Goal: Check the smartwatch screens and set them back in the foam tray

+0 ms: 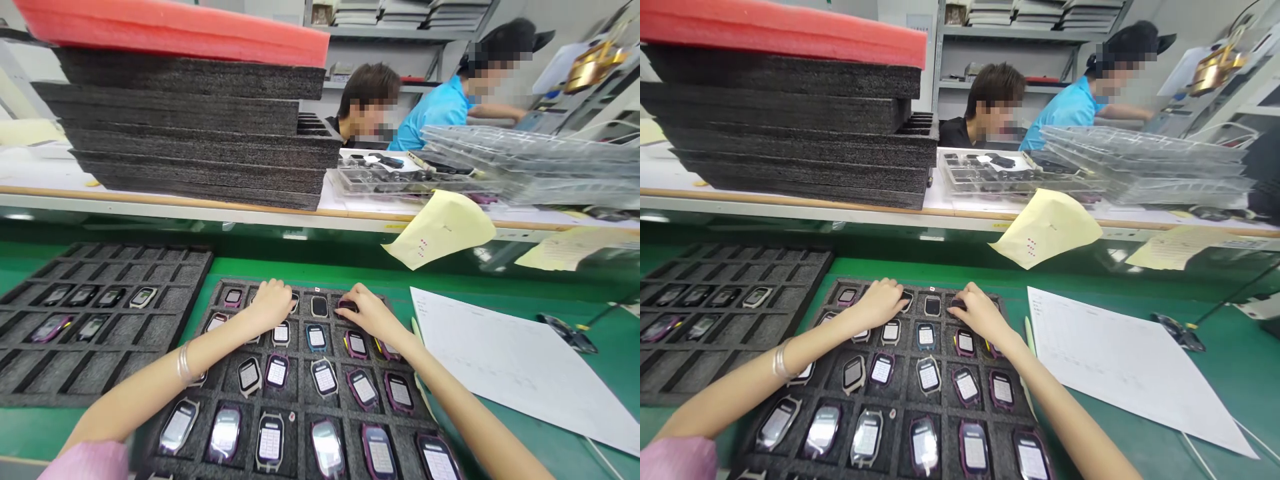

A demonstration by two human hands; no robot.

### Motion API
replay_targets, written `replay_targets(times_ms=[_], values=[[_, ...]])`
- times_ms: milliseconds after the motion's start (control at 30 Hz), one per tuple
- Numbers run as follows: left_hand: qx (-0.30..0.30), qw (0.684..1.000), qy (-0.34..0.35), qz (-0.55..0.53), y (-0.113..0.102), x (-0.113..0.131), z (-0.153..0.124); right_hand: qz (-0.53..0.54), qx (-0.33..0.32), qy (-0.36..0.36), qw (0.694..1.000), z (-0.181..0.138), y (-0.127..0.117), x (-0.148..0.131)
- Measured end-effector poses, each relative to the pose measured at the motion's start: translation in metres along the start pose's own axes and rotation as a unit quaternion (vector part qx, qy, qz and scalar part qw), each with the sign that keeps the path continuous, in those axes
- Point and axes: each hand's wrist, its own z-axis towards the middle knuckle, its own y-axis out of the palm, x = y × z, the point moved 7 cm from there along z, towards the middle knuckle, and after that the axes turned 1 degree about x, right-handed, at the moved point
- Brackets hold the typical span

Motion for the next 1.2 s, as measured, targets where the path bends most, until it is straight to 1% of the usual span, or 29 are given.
replay_targets(times_ms=[67, 133, 233, 300, 433, 500, 567, 633, 733, 867, 933, 1000, 1033, 1067, 1100, 1133, 1200], values=[[-0.005, 1.000, -0.015, 0.004, 0.007, 0.004, 0.007, 0.038, 0.008, -0.003, 0.999, -0.002, -0.002, -0.006], [-0.004, 0.999, -0.032, 0.001, 0.012, 0.003, 0.011, 0.086, 0.019, -0.010, 0.996, -0.005, -0.007, -0.012], [-0.004, 0.999, -0.048, -0.022, 0.015, -0.001, 0.013, 0.182, 0.030, -0.020, 0.983, -0.008, -0.016, -0.025], [-0.005, 0.997, -0.054, -0.049, 0.015, -0.004, 0.014, 0.256, 0.037, -0.021, 0.966, -0.008, -0.023, -0.037], [0.002, 0.990, -0.053, -0.129, 0.017, -0.006, 0.016, 0.380, 0.062, -0.015, 0.923, -0.007, -0.040, -0.066], [0.013, 0.981, -0.042, -0.188, 0.017, -0.005, 0.016, 0.427, 0.076, -0.010, 0.901, -0.006, -0.048, -0.078], [0.023, 0.965, -0.028, -0.261, 0.014, -0.005, 0.015, 0.466, 0.087, 0.000, 0.880, -0.005, -0.051, -0.085], [0.024, 0.938, -0.011, -0.347, 0.008, -0.005, 0.012, 0.495, 0.093, 0.014, 0.864, -0.003, -0.051, -0.087], [0.013, 0.880, 0.013, -0.475, -0.008, -0.004, 0.000, 0.524, 0.094, 0.037, 0.846, 0.002, -0.045, -0.082], [0.008, 0.807, 0.026, -0.589, -0.033, -0.002, -0.019, 0.553, 0.071, 0.060, 0.828, 0.006, -0.033, -0.076], [0.008, 0.749, 0.013, -0.663, -0.039, -0.001, -0.025, 0.565, 0.048, 0.067, 0.821, 0.006, -0.027, -0.075], [0.015, 0.679, -0.011, -0.734, -0.039, -0.001, -0.028, 0.578, 0.011, 0.070, 0.813, 0.005, -0.023, -0.075], [0.019, 0.653, -0.024, -0.756, -0.037, -0.001, -0.029, 0.587, -0.013, 0.068, 0.806, 0.004, -0.022, -0.076], [0.021, 0.641, -0.037, -0.767, -0.034, -0.002, -0.030, 0.598, -0.037, 0.063, 0.798, 0.003, -0.021, -0.077], [0.021, 0.637, -0.047, -0.769, -0.031, -0.002, -0.031, 0.609, -0.058, 0.055, 0.789, 0.002, -0.021, -0.078], [0.019, 0.639, -0.054, -0.767, -0.028, -0.003, -0.031, 0.618, -0.073, 0.046, 0.782, 0.001, -0.021, -0.079], [0.017, 0.655, -0.055, -0.753, -0.025, -0.004, -0.032, 0.626, -0.085, 0.028, 0.775, 0.000, -0.024, -0.081]])
